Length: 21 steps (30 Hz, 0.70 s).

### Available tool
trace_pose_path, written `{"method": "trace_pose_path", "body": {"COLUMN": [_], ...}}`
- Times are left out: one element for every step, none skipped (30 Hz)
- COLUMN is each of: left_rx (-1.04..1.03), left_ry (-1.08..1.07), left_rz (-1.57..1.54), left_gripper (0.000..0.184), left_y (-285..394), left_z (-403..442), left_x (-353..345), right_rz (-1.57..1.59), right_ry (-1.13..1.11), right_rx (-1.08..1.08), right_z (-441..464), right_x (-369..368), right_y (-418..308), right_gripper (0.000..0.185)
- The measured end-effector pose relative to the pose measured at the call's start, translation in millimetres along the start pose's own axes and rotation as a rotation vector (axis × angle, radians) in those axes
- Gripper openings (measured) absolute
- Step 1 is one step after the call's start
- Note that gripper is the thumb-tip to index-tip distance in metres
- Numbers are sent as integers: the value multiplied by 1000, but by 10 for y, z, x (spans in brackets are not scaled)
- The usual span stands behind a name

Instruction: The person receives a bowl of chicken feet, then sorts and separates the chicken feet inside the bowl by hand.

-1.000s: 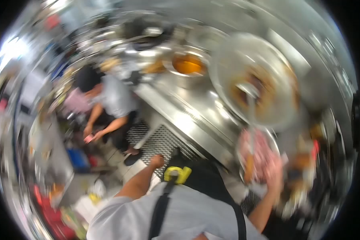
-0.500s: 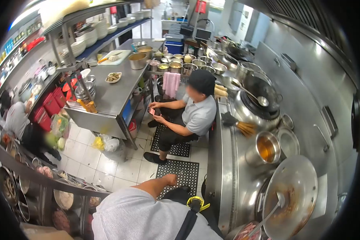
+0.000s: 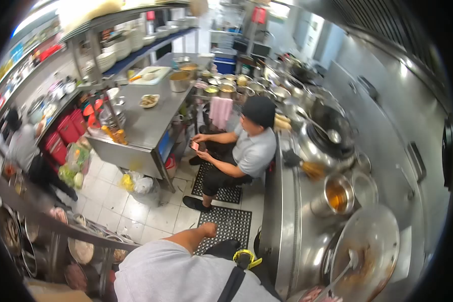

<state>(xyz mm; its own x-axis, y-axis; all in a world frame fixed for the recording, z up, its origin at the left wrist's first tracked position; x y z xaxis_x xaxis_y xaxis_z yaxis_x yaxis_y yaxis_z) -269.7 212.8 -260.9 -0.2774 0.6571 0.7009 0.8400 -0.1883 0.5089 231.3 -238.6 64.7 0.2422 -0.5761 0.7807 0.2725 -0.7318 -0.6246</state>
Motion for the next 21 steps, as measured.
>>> {"method": "trace_pose_path", "body": {"left_rx": [-7,-28,-94,26,-67,-68,-82,-179,-235,-223,-363,-378,-352,-331,-326,-294,-419,-409,-391,-414,-435], "left_ry": [-20,-62,-17,-80,-43,-38,-57,-41,-80,-129,-91,-128,-174,-205,-225,-194,-203,-189,-182,-219,-256], "left_rz": [24,62,36,-48,71,-37,40,43,-64,-7,13,51,87,125,152,172,229,206,186,137,86], "left_gripper": [33,31,30,30,31,33,35,34,32,29,29,30,32,33,35,36,35,34,34,33,33], "left_y": [-15,118,84,-69,57,-148,19,118,190,89,176,172,71,-1,0,-20,79,185,249,343,375], "left_z": [52,37,151,290,265,422,301,276,319,506,497,597,702,797,835,869,930,873,886,925,1052], "left_x": [-14,17,-54,-226,-164,-322,-205,-174,-155,-254,-249,-306,-431,-520,-562,-567,-594,-546,-530,-510,-532], "right_rz": [36,87,147,210,352,196,198,207,-95,-79,-63,-171,5,204,244,286,326,188,49,-31,-114], "right_ry": [15,43,76,121,295,308,255,360,486,476,466,500,427,349,349,343,334,311,278,320,364], "right_rx": [-28,-59,-85,-103,-52,-84,-224,-164,42,-6,-54,7,-215,-409,-416,-413,-405,-377,-355,-331,-310], "right_z": [-60,-161,-249,-321,-644,-690,-859,-976,-1021,-1046,-1090,-1092,-1109,-1105,-1147,-1150,-1129,-1197,-1211,-1269,-1326], "right_x": [101,204,308,362,395,419,440,502,530,478,433,427,385,318,281,209,154,187,230,276,332], "right_y": [164,339,475,636,94,513,427,168,415,544,676,582,586,610,679,781,866,924,972,1009,1008], "right_gripper": [26,26,26,26,25,23,23,15,15,13,11,10,15,20,22,24,26,28,30,31,32]}}
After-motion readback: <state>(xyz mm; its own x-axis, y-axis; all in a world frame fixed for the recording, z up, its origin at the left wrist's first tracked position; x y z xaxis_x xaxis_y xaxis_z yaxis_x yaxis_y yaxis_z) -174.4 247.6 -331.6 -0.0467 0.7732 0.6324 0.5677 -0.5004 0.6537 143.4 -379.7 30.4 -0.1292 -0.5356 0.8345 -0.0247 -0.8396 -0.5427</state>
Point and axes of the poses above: each hand's wrist, its own z-axis towards the middle knuckle, its own x-axis out of the back of the hand, y = z × x, the point moved 6 cm from there along z, towards the middle knuckle, and after that the axes turned 5 degrees about -z, right-handed, at the moved point
